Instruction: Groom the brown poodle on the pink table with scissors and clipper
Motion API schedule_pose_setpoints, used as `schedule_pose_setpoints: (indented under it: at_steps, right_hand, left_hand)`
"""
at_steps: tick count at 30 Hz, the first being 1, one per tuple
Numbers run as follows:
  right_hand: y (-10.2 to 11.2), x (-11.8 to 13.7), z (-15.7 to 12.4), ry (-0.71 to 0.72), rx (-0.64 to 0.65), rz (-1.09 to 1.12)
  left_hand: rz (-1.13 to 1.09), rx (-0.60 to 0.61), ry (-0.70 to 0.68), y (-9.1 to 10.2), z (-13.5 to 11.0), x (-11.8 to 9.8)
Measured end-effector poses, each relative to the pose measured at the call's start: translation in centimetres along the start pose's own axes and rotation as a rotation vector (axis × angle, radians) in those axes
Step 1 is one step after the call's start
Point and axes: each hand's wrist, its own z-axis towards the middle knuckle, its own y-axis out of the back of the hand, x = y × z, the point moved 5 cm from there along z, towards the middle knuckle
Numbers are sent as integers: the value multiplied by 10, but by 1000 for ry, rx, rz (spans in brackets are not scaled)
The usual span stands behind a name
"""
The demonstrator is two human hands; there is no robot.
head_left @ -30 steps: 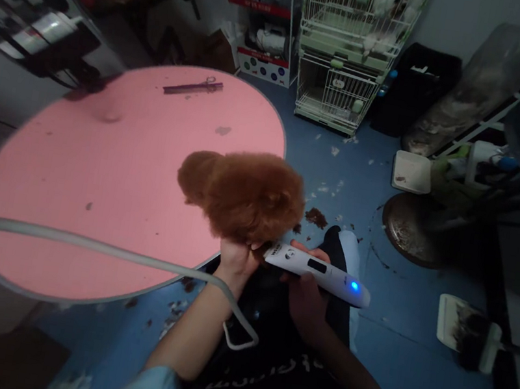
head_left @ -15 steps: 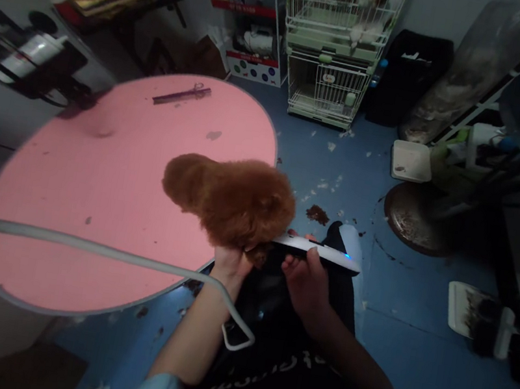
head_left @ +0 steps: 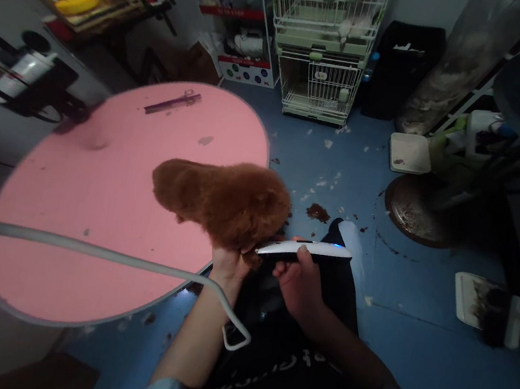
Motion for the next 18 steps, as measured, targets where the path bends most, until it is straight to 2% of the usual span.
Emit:
schedule_pose_setpoints:
  at_steps: [5, 10, 13, 16, 18]
  right_hand:
    - [-4, -3, 0, 28, 13, 13]
    - [14, 7, 5, 105, 6, -3]
    - [12, 11, 5, 34, 173, -165]
    - [-7, 10, 3, -66, 398, -480]
    - [-23, 11, 4, -61, 512, -670]
  left_hand:
    - [-46, 9, -72, -3, 0, 0]
    - [-7, 1, -139, -7, 3, -6]
    - [-8, 25, -109, -10, 4, -5]
    - [22, 6, -38, -10, 6, 0]
    - [95, 10, -7, -8, 8, 3]
